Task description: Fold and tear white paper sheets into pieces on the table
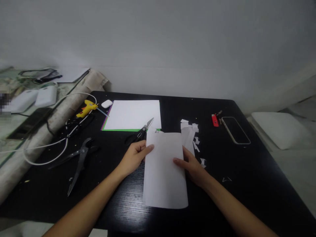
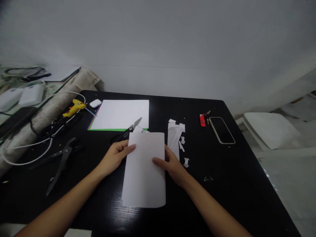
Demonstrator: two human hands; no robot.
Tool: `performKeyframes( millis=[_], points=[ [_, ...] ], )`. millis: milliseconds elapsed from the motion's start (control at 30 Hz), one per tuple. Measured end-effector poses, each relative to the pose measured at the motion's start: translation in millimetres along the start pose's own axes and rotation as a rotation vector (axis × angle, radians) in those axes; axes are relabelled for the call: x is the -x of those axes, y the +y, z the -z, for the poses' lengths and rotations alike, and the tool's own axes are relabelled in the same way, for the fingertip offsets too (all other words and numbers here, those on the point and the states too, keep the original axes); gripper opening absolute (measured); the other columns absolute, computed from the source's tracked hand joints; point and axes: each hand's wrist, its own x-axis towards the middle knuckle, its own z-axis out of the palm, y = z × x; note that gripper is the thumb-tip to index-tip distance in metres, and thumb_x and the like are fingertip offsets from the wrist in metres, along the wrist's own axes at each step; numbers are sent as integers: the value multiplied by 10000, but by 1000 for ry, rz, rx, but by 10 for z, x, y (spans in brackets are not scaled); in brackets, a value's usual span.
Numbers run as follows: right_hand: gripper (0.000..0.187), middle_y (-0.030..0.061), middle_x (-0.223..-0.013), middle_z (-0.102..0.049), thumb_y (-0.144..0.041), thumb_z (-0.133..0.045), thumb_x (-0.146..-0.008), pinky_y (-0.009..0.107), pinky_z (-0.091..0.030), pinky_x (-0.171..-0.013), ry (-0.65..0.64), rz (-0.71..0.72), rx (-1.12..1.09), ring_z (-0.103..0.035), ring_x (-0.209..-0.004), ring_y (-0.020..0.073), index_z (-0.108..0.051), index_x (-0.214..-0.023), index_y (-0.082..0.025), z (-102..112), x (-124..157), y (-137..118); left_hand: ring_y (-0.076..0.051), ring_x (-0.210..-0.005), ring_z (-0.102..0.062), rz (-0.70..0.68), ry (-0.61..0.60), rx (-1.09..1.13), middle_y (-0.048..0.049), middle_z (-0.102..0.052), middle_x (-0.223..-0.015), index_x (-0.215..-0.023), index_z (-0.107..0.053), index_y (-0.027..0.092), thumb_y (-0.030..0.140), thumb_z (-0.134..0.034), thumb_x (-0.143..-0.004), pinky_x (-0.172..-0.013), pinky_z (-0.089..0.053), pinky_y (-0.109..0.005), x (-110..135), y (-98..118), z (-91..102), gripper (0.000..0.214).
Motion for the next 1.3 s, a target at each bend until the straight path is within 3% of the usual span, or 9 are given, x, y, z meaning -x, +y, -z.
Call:
performKeyframes(
  millis=[300, 600, 800, 1300],
  points=[
    [639, 92, -1293, -687, -361, -872, -748, 485, -537, -994, 0, 15, 33, -660, -1173, 314, -570, -1304, -272, 32, -16, 20, -128, -564, -551, -20, -19, -101, -11, -642, -655, -746, -663, 140, 559, -649, -903, -557, -417, -245, -6, 1, -2, 447],
    [577, 90, -1280, -691, -445, -820, -794, 494, -509, -1033, 40, 20, -30, -648, -1187, 320, -577, -1288, -271, 8, -12, -23, -128, -506, -561, -15, -95, -111, 2, -624, -590, -713, -646, 157, 551, -667, -890, -487, -426, -232, 2, 39, -45, 432],
    [601, 91, -1292, -684, -401, -825, -788, 497, -490, -1053, 76, 35, 17, -624, -1213, 336, -587, -1325, -276, 50, -16, 16, -134, -519, -598, -7, -148, -123, -14, -662, -636, -784, -675, 159, 528, -624, -931, -498, -463, -236, -3, 8, -39, 400],
    [568, 82, -1226, -718, -389, -845, -763, 502, -542, -998, 137, 12, 20, -690, -1106, 315, -607, -1265, -270, -16, 0, -73, -137, -510, -632, 33, -157, -107, -24, -664, -649, -815, -667, 139, 552, -634, -913, -489, -533, -242, -7, 1, -42, 426]
  ],
)
